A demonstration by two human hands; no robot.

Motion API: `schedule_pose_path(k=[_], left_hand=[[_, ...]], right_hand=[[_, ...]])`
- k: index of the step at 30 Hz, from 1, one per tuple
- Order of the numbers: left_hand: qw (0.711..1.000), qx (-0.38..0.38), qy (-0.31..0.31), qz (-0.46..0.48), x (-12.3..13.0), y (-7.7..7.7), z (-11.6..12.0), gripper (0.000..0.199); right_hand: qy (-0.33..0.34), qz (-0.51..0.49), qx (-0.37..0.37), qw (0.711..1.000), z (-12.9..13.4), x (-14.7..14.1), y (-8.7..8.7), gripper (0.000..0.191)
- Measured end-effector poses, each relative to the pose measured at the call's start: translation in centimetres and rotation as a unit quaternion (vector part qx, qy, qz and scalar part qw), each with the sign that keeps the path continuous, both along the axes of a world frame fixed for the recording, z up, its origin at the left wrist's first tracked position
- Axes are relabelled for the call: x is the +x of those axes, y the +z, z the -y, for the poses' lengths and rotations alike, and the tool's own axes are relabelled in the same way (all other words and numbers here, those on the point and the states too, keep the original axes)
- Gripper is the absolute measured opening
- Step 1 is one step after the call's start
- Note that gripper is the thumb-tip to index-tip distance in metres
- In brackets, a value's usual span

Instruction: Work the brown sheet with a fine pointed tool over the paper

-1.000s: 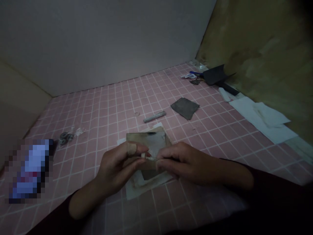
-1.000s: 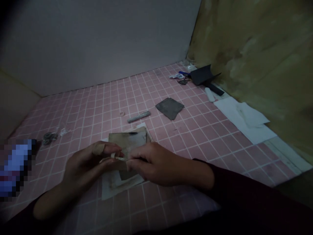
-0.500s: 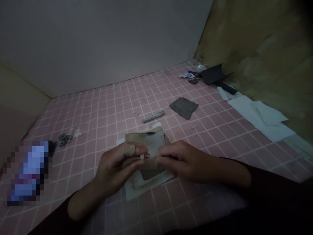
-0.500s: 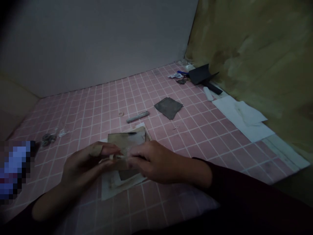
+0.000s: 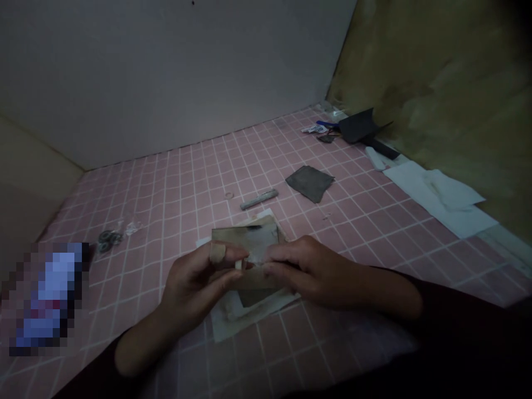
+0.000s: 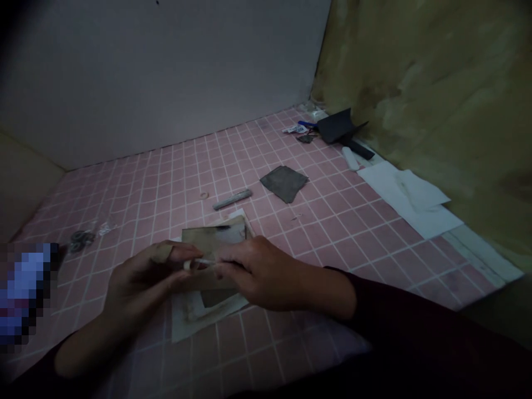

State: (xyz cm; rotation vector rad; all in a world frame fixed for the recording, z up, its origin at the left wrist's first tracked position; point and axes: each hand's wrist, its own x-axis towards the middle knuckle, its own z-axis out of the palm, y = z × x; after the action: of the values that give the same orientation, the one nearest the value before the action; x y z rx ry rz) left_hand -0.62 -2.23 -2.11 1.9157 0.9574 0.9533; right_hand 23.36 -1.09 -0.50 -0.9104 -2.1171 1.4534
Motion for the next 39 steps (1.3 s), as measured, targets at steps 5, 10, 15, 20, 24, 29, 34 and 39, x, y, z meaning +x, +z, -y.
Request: schedule_pose_path(k=[5,10,15,20,24,29,34,39], left_hand=[[0.999,0.010,0.030,-0.033,-0.2,-0.3,-0.1,0.019],[0.990,0.104,-0.018,-0.090,0.0,0.0,-0.3,0.023],[0.999,0.008,0.000,-0.033,-0.1,0.1,0.0,0.018],[0.996,0.049,0.005,-0.075,0.0,-0.1,-0.2,0.018],[0.988,0.111,-0.029,-0.105,0.1,0.1,-0.3,0.023],[1.000,-0.013,0.007,-0.014,0.2,0.3,0.0,0.016],[0.997,0.053,-0.002,-0.057,0.2,0.2,-0.1,0.018],[0.988,0.108,-0.033,-0.109,0.0,0.3,-0.3,0.021]], right_hand=[[-0.025,0.041,0.127,0.991,0.5,-0.2,-0.5,0.022],[0.081,0.000,-0.169,0.982,-0.4,0.1,0.5,0.026],[-0.012,0.048,0.132,0.990,0.3,0.0,-0.5,0.017],[0.000,0.073,0.126,0.989,0.8,-0.2,-0.4,0.019],[0.069,0.006,-0.080,0.994,-0.1,0.1,0.3,0.028],[-0.020,0.048,0.168,0.985,0.4,0.0,-0.6,0.018],[0.023,0.038,0.005,0.999,0.2,0.1,-0.2,0.024],[0.052,0.010,-0.066,0.996,-0.4,0.3,-0.2,0.025]])
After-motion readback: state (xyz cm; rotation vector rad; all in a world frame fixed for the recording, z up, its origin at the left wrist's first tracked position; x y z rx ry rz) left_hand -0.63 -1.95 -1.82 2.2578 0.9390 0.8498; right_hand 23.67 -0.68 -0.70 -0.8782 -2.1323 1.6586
